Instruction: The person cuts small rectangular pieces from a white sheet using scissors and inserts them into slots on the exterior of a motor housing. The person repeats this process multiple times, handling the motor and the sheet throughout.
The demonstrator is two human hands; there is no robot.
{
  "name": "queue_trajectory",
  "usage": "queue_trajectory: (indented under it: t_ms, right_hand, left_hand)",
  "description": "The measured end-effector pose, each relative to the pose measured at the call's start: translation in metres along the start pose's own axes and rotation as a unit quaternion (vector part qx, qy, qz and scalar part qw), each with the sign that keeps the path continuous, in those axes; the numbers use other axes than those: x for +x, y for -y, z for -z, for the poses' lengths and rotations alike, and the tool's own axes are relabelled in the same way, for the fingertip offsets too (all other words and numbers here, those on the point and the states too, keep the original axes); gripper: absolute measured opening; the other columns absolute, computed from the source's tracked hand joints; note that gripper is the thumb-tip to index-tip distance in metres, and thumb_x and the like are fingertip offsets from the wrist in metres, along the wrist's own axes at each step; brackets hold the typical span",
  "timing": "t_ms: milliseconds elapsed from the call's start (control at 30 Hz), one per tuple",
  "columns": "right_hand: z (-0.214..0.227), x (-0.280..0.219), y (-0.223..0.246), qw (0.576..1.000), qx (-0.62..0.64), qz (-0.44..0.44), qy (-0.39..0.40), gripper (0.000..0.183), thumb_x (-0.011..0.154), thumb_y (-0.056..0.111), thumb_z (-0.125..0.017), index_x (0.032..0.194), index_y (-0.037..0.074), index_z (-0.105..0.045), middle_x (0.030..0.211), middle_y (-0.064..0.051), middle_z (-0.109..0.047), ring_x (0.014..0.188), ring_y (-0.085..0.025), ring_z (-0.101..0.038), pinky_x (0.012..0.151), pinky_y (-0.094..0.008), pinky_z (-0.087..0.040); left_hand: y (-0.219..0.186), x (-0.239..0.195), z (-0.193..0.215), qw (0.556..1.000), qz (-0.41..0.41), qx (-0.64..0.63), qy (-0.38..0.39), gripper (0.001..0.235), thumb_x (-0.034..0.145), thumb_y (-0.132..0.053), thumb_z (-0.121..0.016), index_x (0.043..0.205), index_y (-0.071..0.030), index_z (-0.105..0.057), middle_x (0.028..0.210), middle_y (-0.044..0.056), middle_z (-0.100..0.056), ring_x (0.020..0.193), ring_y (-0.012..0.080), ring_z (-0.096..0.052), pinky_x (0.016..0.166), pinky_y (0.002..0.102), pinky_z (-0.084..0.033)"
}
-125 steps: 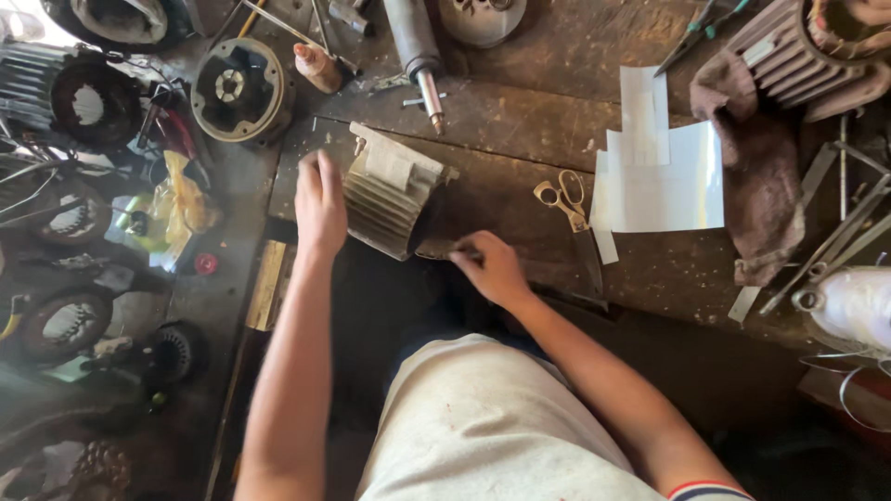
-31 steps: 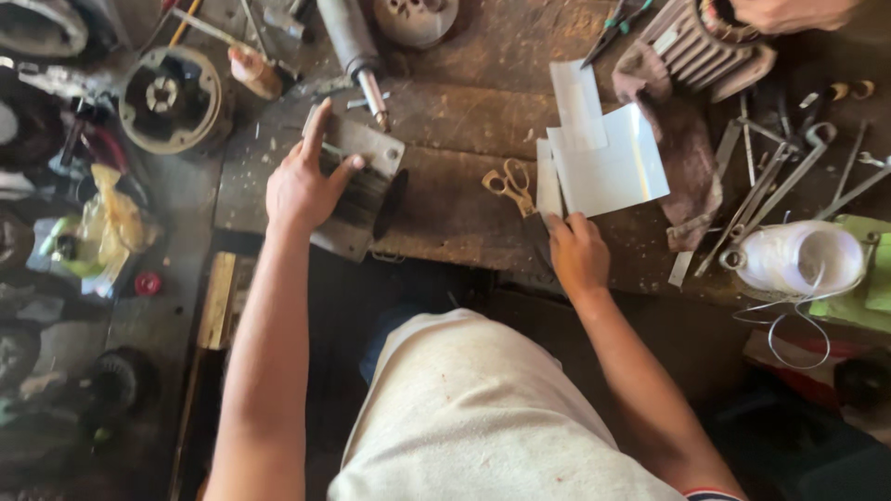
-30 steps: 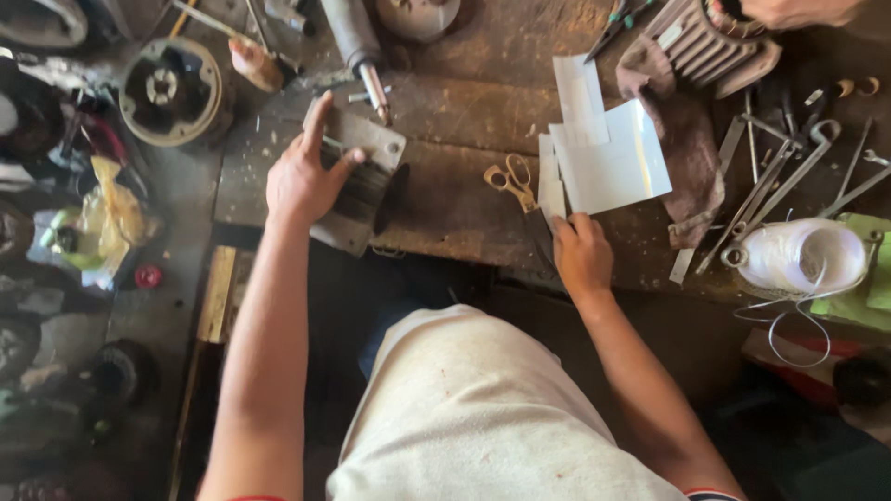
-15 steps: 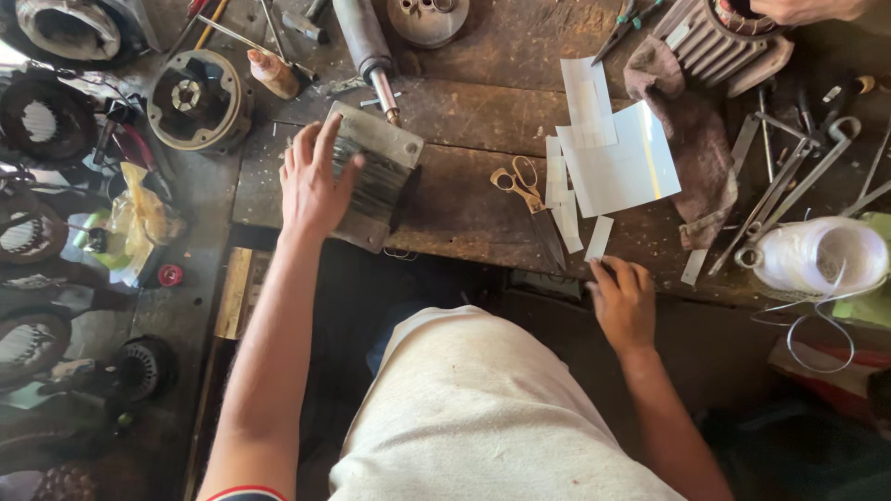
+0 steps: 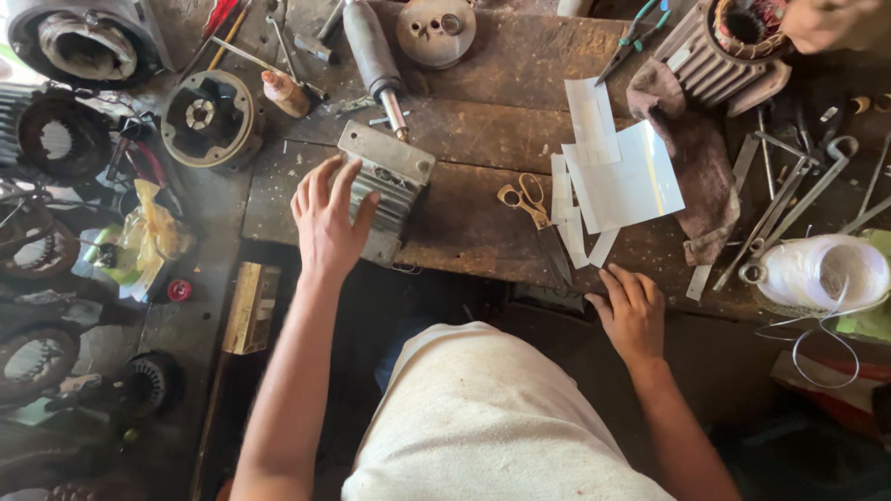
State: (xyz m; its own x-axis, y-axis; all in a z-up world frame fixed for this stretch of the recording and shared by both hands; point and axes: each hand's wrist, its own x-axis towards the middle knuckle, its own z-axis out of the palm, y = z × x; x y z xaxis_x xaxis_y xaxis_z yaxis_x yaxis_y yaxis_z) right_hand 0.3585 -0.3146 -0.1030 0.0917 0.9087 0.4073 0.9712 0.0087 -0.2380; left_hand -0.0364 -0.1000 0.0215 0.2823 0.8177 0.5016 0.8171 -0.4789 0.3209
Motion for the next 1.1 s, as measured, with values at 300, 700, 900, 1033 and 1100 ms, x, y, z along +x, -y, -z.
queue_trajectory:
  t_ms: [300, 700, 900, 1033, 1100]
  right_hand:
    - [-0.014, 0.026, 0.003, 0.997, -0.031, -0.041, 0.049, 0.040, 0.090, 0.022, -0.076, 0.128, 0.008, -0.071, 0.123, -0.010, -0.062, 0.102, -0.034, -0.059, 0.089, -0.046, -0.051]
    - [0.046, 0.033, 0.055, 0.973, 0.214, -0.082, -0.016, 0.033, 0.093, 0.004, -0.074, 0.125, 0.003, -0.070, 0.104, -0.014, -0.070, 0.093, -0.032, -0.069, 0.082, -0.038, -0.054]
    - [0.074, 0.077, 0.127, 0.954, 0.297, 0.006, -0.035, 0.025, 0.089, -0.001, -0.073, 0.113, 0.006, -0.072, 0.102, -0.013, -0.074, 0.092, -0.030, -0.073, 0.079, -0.037, -0.057]
    - [0.082, 0.099, 0.142, 0.948, 0.311, -0.072, -0.004, 0.026, 0.085, 0.006, -0.079, 0.109, 0.007, -0.071, 0.088, -0.009, -0.075, 0.076, -0.025, -0.074, 0.069, -0.035, -0.057]
    - [0.087, 0.103, 0.147, 0.959, 0.280, -0.033, -0.012, 0.016, 0.083, 0.007, -0.080, 0.097, 0.009, -0.072, 0.091, -0.008, -0.076, 0.081, -0.025, -0.076, 0.070, -0.034, -0.059]
  left_hand:
    - [-0.047, -0.025, 0.007, 0.990, -0.133, -0.051, -0.017, 0.037, 0.089, -0.016, -0.078, 0.126, -0.014, -0.070, 0.132, 0.009, -0.063, 0.127, 0.0329, -0.055, 0.109, 0.049, -0.042]
    - [-0.114, -0.055, -0.006, 0.937, -0.130, -0.287, 0.150, 0.032, 0.085, -0.013, -0.080, 0.115, -0.009, -0.071, 0.112, 0.010, -0.070, 0.107, 0.0305, -0.064, 0.093, 0.042, -0.053]
    - [-0.148, -0.048, -0.013, 0.857, 0.018, -0.472, 0.207, 0.030, 0.092, -0.009, -0.075, 0.120, -0.005, -0.064, 0.109, 0.011, -0.069, 0.097, 0.0253, -0.071, 0.084, 0.035, -0.058]
    - [-0.139, -0.042, -0.011, 0.851, 0.057, -0.485, 0.192, 0.026, 0.090, -0.009, -0.078, 0.113, -0.006, -0.067, 0.101, 0.010, -0.070, 0.088, 0.0218, -0.072, 0.077, 0.032, -0.059]
    - [-0.133, -0.044, -0.008, 0.853, 0.054, -0.479, 0.199, 0.024, 0.088, -0.008, -0.079, 0.109, -0.006, -0.069, 0.098, 0.010, -0.069, 0.085, 0.0222, -0.071, 0.074, 0.033, -0.058]
